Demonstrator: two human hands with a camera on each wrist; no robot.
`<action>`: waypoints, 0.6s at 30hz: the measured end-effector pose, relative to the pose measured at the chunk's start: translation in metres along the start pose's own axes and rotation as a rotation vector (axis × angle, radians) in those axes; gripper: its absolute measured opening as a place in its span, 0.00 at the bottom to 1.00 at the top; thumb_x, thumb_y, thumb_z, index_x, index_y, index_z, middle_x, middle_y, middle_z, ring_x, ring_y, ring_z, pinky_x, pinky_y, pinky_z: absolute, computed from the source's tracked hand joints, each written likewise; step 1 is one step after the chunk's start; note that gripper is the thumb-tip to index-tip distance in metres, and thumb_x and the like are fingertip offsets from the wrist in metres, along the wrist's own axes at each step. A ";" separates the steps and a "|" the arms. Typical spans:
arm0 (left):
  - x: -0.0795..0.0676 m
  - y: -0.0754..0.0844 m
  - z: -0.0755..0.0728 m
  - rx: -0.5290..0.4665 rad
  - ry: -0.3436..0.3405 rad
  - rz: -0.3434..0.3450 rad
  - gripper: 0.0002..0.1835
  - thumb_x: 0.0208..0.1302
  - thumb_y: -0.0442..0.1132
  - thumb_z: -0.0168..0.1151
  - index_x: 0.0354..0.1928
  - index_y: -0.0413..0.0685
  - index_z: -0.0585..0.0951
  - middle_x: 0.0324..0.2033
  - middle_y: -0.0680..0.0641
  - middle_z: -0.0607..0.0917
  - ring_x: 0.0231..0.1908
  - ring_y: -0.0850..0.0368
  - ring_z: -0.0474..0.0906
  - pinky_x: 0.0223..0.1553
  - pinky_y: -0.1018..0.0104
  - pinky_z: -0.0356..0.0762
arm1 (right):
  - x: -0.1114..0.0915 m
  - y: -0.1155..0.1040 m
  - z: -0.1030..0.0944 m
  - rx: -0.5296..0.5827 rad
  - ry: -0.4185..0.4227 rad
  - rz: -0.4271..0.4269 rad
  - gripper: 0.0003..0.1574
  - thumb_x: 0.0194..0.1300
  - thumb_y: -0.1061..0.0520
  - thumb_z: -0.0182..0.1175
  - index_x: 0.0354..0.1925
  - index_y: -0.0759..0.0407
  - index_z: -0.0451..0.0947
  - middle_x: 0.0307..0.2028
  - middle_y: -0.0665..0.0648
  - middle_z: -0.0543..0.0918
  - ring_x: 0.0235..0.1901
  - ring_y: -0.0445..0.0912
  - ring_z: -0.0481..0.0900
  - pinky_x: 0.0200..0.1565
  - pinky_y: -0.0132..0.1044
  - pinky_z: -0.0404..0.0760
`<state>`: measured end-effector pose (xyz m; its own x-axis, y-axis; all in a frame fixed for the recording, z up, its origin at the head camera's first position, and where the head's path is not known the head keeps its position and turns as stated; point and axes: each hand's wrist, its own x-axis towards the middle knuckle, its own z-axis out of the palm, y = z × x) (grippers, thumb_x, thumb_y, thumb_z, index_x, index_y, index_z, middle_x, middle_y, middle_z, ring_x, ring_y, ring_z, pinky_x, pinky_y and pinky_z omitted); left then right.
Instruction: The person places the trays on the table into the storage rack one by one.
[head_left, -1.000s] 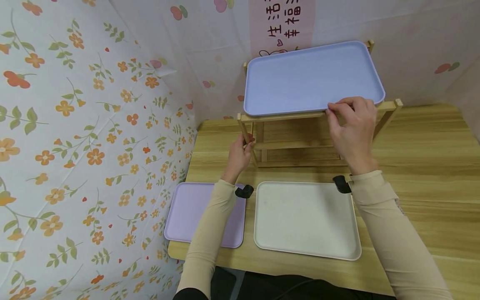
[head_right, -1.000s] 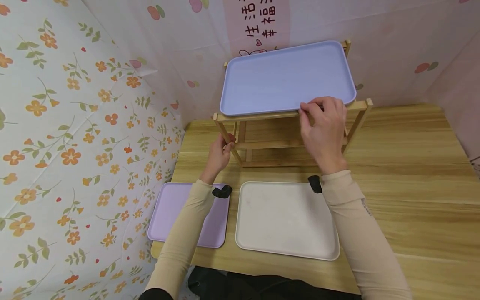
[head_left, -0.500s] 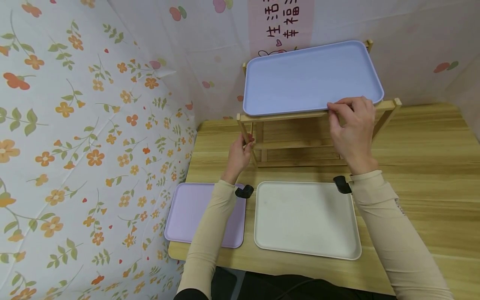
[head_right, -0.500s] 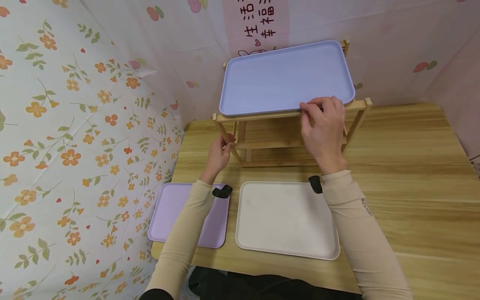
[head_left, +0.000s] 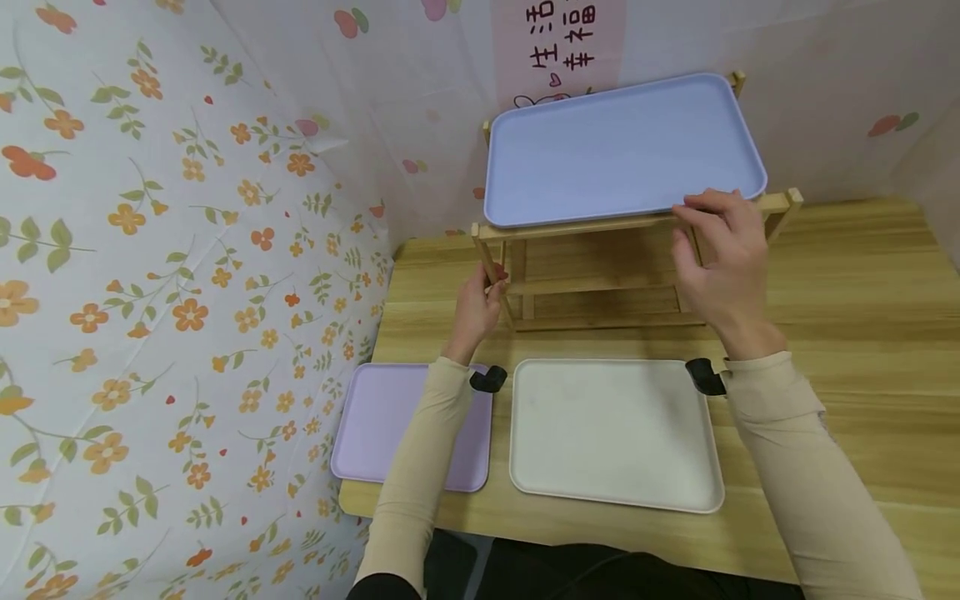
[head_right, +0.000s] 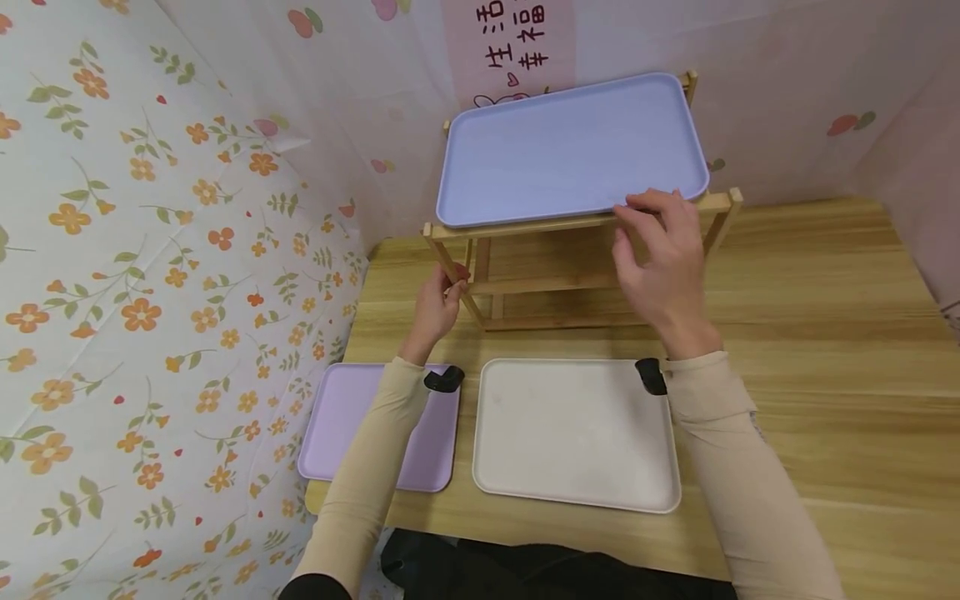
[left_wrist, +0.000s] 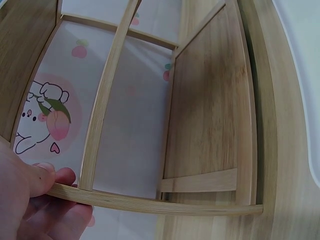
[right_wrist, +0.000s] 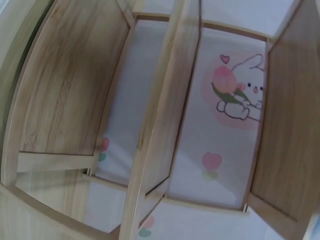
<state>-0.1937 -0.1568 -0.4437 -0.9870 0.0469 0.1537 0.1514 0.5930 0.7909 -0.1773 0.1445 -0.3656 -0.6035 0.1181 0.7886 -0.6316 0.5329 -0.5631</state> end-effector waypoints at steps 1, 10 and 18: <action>0.000 0.000 0.000 -0.001 0.001 0.001 0.12 0.72 0.31 0.50 0.53 0.35 0.74 0.49 0.39 0.82 0.56 0.46 0.79 0.53 0.55 0.81 | -0.001 -0.001 -0.003 0.019 0.031 0.019 0.11 0.58 0.66 0.59 0.39 0.71 0.84 0.43 0.70 0.81 0.50 0.63 0.75 0.65 0.43 0.65; 0.001 -0.001 -0.002 -0.016 -0.010 0.000 0.12 0.72 0.31 0.50 0.54 0.34 0.74 0.49 0.39 0.83 0.56 0.45 0.79 0.54 0.55 0.80 | -0.014 -0.014 -0.045 0.106 0.159 0.261 0.14 0.57 0.71 0.55 0.41 0.75 0.82 0.39 0.37 0.78 0.37 0.33 0.78 0.34 0.15 0.77; 0.001 -0.002 -0.002 -0.026 -0.020 -0.007 0.13 0.72 0.30 0.50 0.54 0.34 0.73 0.49 0.39 0.82 0.57 0.45 0.79 0.55 0.55 0.79 | -0.049 0.004 -0.072 0.132 0.088 0.490 0.17 0.58 0.72 0.56 0.46 0.69 0.82 0.39 0.43 0.80 0.34 0.34 0.79 0.26 0.17 0.78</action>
<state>-0.1953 -0.1593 -0.4436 -0.9889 0.0592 0.1364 0.1455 0.5725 0.8069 -0.1154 0.2010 -0.3894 -0.8043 0.4004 0.4390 -0.3444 0.2880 -0.8936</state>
